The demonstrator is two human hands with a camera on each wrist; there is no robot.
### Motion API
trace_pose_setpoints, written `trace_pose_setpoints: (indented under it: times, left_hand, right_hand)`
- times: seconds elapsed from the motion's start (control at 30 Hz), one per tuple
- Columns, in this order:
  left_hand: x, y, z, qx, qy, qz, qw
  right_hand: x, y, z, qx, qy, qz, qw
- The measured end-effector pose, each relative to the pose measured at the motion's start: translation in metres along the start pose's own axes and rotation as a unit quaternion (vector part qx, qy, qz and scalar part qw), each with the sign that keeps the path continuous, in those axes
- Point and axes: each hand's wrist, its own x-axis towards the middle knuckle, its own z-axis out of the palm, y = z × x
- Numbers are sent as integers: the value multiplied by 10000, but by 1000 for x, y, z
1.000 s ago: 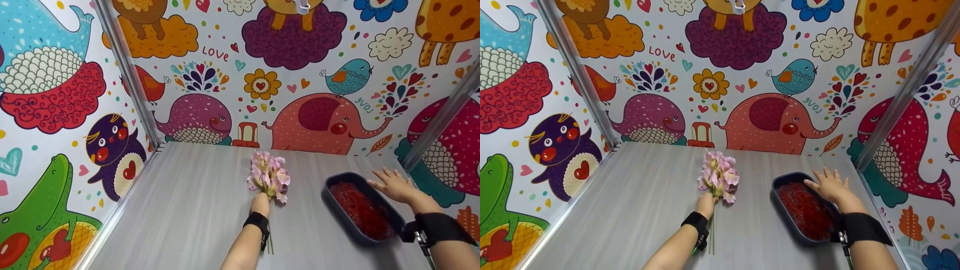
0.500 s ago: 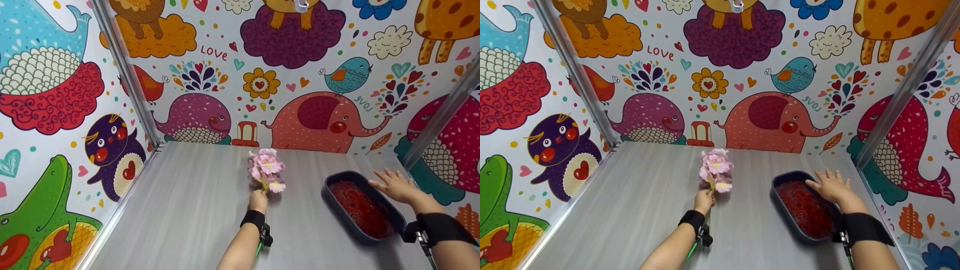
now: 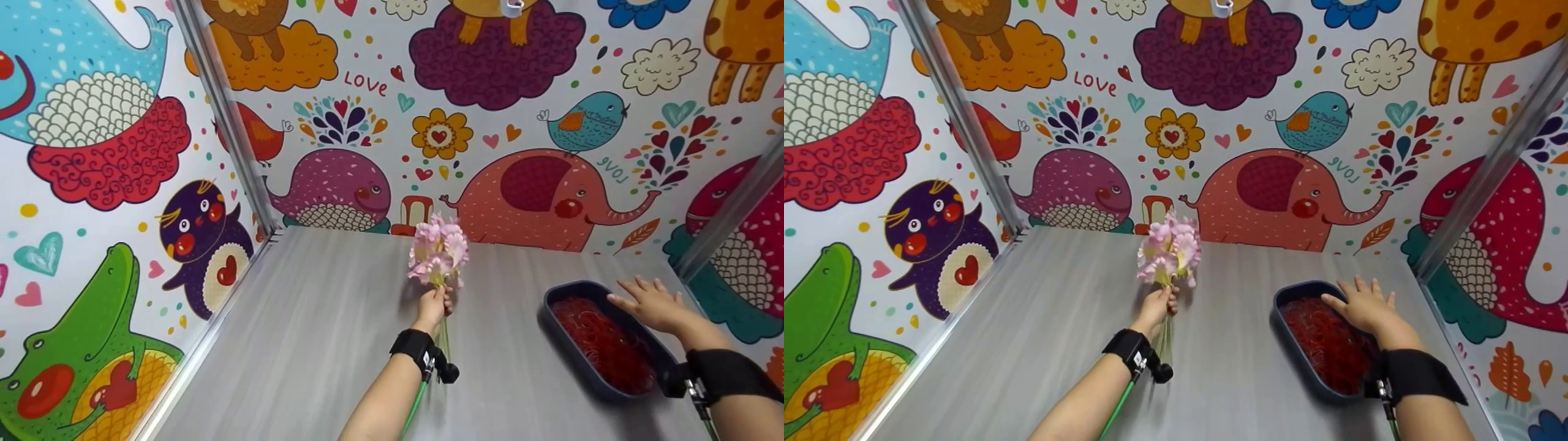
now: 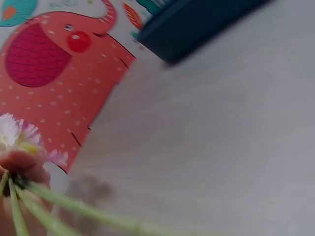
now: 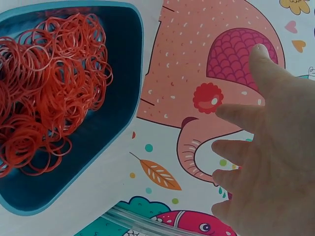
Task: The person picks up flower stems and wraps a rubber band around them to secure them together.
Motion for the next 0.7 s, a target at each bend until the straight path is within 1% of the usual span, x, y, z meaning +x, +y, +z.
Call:
trace_pose_setpoints:
  times: [0.03,0.07,0.1,0.13,0.17,0.27,0.33,0.37,0.4,0.47,0.53,0.6,0.7]
  left_hand:
    - [2,0,0,-194,-151,18,9997]
    - [-2,6,2,-398,-317,51,9987]
    - [-13,18,5,-573,-462,84,9973]
    - [-39,45,13,-716,-533,117,9959]
    - [-58,65,17,-962,-758,199,9923]
    - [-132,143,35,-1369,-990,109,9856]
    - [-175,189,46,-1610,-1048,-62,9814]
    - [-179,197,47,-1732,-1088,-170,9787]
    - [-193,213,51,-1738,-968,-314,9795]
    - [-207,228,54,-1945,-990,-365,9752]
    - [-211,235,55,-2109,-969,-372,9720]
    - [-212,239,56,-2251,-978,-359,9688]
    - [-211,240,55,-2384,-981,-369,9655]
  right_hand:
    - [0,0,0,17,-21,3,10000]
    - [0,0,1,31,-35,4,10000]
    - [0,0,1,49,-47,0,10000]
    - [1,0,2,71,-64,1,10000]
    - [1,1,3,85,-81,3,9999]
    - [2,3,8,112,-111,-9,9999]
    - [3,7,11,115,-125,-18,9999]
    - [3,9,13,121,-154,-5,9998]
    - [4,11,15,121,-183,12,9998]
    - [6,17,20,162,-279,71,9995]
    - [7,23,25,99,-329,154,9993]
    - [9,29,33,49,-371,209,9991]
    - [12,37,45,-37,-422,320,9986]
